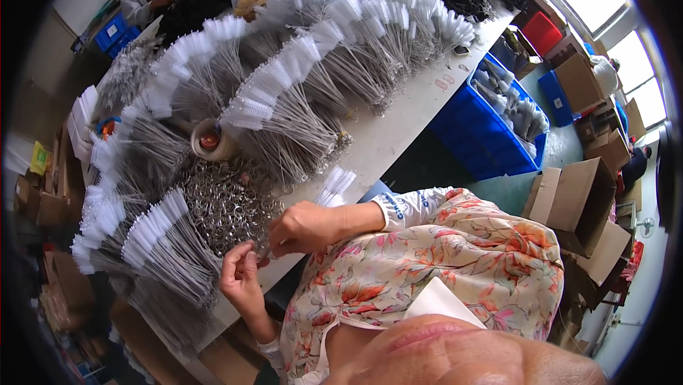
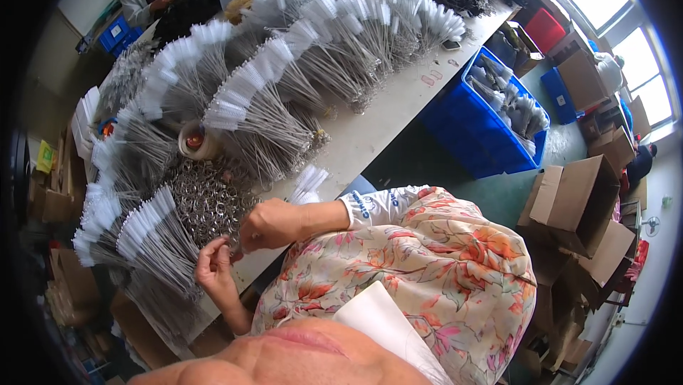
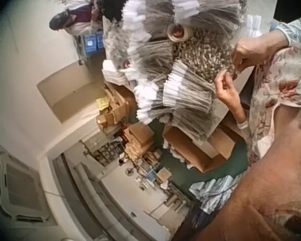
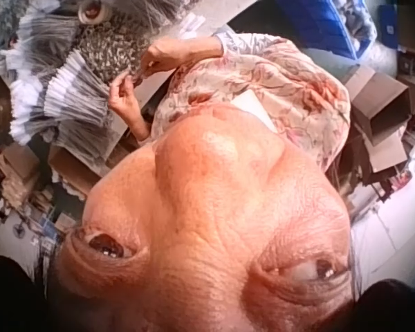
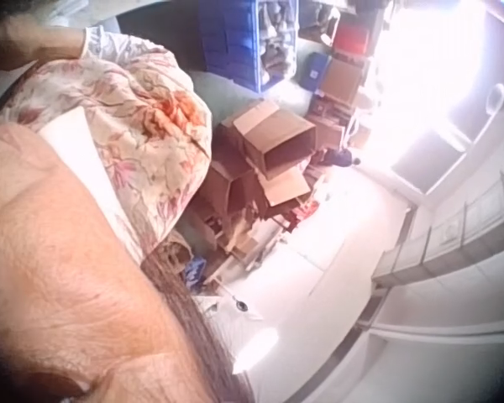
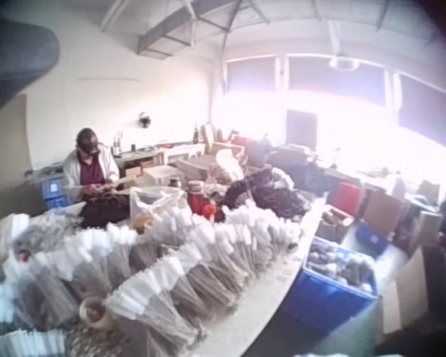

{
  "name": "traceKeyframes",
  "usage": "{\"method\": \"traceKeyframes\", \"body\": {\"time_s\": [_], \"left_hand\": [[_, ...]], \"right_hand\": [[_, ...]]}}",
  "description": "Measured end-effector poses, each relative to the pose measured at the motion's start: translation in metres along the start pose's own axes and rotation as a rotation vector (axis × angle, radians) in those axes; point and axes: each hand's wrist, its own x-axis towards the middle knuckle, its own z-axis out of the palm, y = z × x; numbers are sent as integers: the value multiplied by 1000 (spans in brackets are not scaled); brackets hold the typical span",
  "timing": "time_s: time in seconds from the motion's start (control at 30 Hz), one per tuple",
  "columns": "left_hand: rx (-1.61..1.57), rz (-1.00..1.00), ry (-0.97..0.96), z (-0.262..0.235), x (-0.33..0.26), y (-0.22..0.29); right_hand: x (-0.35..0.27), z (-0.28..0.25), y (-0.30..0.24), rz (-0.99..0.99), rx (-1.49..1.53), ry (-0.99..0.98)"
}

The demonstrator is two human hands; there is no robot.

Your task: Assembling small white brushes onto metal rings in a factory workshop setting.

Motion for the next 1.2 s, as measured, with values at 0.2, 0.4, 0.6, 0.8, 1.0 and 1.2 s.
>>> {"method": "traceKeyframes", "body": {"time_s": [0.2,0.4,0.6,0.8,1.0,1.2], "left_hand": [[-18,373,-217,-26,18,27],[3,435,-210,-17,35,45],[-43,529,-44,-7,33,59],[283,872,68,-12,42,70],[346,809,-34,-21,54,81],[372,757,-170,-23,66,103]], "right_hand": [[22,-8,-3,-174,105,131],[25,-31,-22,197,605,64],[42,-45,-29,116,870,58],[57,-47,-57,90,918,131],[65,-55,-48,22,781,136],[61,-61,-51,-38,621,182]]}}
